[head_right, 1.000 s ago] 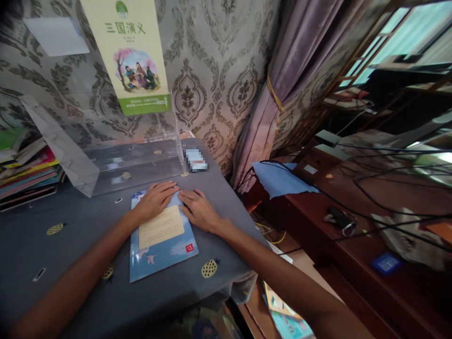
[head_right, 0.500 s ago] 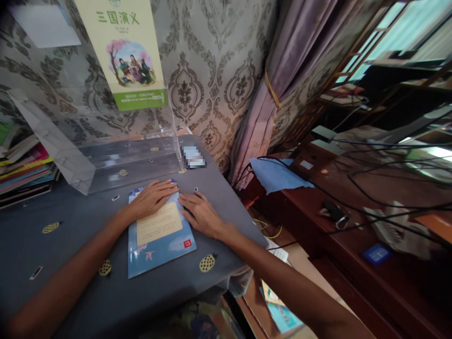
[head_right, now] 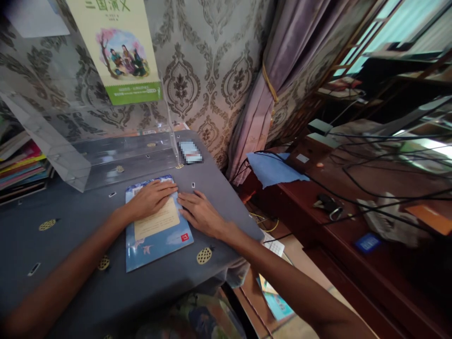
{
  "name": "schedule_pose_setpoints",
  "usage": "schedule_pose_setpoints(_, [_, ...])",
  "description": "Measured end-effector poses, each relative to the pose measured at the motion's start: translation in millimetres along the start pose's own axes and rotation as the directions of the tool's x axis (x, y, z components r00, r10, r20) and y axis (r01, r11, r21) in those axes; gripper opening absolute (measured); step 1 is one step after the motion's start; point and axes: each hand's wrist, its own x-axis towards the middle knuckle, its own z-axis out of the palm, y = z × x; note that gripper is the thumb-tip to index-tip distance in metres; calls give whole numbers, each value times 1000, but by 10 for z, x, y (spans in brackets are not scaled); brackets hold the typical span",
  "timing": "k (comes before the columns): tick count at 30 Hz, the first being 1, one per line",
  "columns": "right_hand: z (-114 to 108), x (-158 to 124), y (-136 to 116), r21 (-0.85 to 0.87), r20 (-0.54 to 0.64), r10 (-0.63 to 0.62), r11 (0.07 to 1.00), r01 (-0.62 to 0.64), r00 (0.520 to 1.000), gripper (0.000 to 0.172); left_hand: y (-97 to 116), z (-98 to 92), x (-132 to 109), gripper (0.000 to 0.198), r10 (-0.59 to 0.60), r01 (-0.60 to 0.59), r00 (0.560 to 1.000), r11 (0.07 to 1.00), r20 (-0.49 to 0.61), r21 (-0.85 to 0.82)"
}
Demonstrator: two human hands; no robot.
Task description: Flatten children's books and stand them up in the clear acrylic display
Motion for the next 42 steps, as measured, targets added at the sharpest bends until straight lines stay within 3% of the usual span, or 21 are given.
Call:
schedule_pose_setpoints(5, [-20, -110, -48, 9, 9, -1, 1000, 1, 1000, 41, 14, -4, -84, 42, 31, -30, 998, 999, 47, -24])
schedule_pose_setpoints(11, [1, -106, -23, 0, 23, -9, 1000, 9, 1000, 42, 175, 28, -54, 41, 52, -51, 999, 998, -11, 32])
schedule_pose_setpoints(20, [-44, -240, -123, 48, -7, -14, 999, 15, 1000, 39, 118, -52, -134, 42, 45, -37, 997, 993, 66, -116])
schedule_pose_setpoints(28, [-23, -267, -108, 18, -3, -29, 999, 29, 1000, 40, 336, 20, -122, 44, 87, -87, 996, 996, -22, -8])
schedule_pose_setpoints(36, [-14, -485, -217, 29, -39, -61, 998, 62, 997, 40, 302, -47, -266, 43, 91, -74, 992, 980, 82, -185])
schedule_pose_setpoints(42, [38, -543, -240, 2, -48, -75, 997, 75, 996, 42, 491, 13, -284, 41, 93, -92, 994, 996, 63, -17])
